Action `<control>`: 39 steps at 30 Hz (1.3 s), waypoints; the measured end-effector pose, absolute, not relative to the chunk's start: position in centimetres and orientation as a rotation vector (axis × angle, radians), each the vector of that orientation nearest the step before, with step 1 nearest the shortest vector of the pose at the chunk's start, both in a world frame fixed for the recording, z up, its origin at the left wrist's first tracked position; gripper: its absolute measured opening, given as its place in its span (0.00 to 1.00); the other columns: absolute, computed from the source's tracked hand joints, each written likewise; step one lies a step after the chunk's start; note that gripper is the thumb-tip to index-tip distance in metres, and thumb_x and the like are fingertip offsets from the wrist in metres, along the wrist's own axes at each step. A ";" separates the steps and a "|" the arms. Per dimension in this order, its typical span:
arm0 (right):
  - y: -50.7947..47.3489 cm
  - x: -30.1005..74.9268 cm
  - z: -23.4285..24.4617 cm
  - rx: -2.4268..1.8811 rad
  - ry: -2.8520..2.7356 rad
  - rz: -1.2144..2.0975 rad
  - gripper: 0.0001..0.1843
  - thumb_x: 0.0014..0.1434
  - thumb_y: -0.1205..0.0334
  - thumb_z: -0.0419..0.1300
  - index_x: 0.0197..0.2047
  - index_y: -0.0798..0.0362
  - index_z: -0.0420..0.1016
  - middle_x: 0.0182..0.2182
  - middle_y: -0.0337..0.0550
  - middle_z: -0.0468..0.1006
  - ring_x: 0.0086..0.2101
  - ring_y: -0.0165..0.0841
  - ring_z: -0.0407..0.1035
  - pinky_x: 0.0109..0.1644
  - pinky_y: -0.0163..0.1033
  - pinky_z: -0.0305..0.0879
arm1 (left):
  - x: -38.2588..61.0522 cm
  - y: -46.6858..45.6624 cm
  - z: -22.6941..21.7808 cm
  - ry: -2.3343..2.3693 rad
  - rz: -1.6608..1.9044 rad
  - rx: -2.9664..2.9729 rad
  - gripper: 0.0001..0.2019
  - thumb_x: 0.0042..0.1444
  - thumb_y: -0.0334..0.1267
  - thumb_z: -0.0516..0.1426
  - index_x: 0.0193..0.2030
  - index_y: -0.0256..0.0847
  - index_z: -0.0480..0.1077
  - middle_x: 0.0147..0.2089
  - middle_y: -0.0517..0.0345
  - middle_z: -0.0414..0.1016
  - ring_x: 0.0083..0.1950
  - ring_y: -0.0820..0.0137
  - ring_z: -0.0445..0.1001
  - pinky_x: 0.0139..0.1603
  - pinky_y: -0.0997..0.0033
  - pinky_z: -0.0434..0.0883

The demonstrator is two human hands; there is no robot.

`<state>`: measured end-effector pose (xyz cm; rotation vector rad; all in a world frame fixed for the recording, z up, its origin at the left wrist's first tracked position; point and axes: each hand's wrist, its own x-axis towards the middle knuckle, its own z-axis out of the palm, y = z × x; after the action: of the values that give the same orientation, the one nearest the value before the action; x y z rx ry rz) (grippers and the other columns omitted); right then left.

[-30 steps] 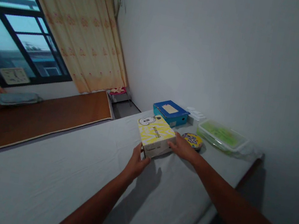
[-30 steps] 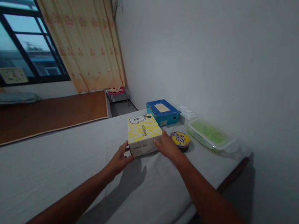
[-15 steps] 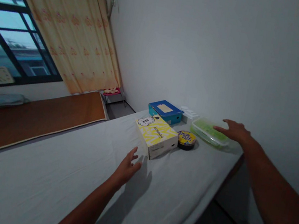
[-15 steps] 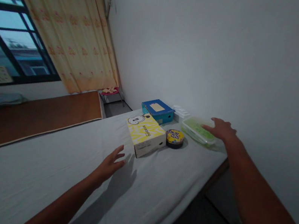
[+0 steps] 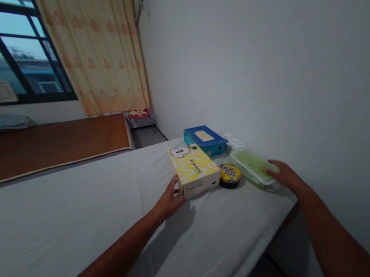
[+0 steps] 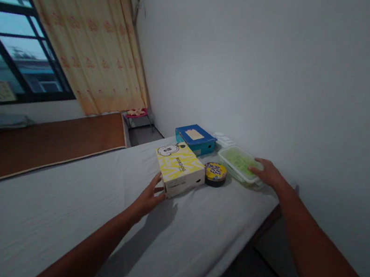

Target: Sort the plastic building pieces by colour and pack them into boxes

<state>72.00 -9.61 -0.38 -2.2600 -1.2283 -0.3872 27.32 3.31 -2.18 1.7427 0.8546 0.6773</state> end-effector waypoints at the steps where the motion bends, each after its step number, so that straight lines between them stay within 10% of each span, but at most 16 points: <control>1: -9.7 70.9 -0.3 -2.261 -1.240 -0.451 0.22 0.57 0.50 0.61 0.50 0.54 0.77 0.50 0.58 0.76 0.52 0.51 0.68 0.54 0.57 0.65 | 27.1 3.4 -2.2 0.860 0.688 1.749 0.49 0.51 0.41 0.62 0.75 0.42 0.39 0.75 0.36 0.44 0.64 0.49 0.66 0.58 0.49 0.71; 9: -6.1 59.9 -3.2 -1.922 -1.811 -0.150 0.18 0.57 0.64 0.61 0.51 0.51 0.74 0.53 0.51 0.74 0.50 0.42 0.71 0.53 0.46 0.68 | 26.9 3.8 -1.6 0.931 0.623 1.997 0.37 0.55 0.35 0.58 0.71 0.50 0.52 0.76 0.46 0.39 0.72 0.51 0.52 0.63 0.47 0.66; 28: -4.6 55.3 -0.8 -1.759 -1.572 -0.248 0.24 0.61 0.70 0.47 0.57 0.54 0.71 0.51 0.54 0.77 0.52 0.43 0.71 0.58 0.51 0.66 | 26.5 1.4 -0.9 0.814 0.560 2.097 0.38 0.54 0.33 0.58 0.72 0.50 0.50 0.76 0.43 0.39 0.66 0.55 0.64 0.60 0.51 0.69; 39: 0.4 33.1 1.8 -1.064 -2.052 0.437 0.18 0.66 0.53 0.54 0.51 0.53 0.75 0.50 0.50 0.78 0.52 0.39 0.68 0.58 0.46 0.63 | 16.7 1.7 -2.0 0.912 0.784 2.269 0.16 0.56 0.33 0.52 0.49 0.38 0.74 0.49 0.47 0.80 0.49 0.61 0.78 0.51 0.60 0.75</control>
<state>33.13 0.39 1.82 -1.0635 -2.0518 0.4367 16.72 1.72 -2.00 2.2692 0.9119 0.7837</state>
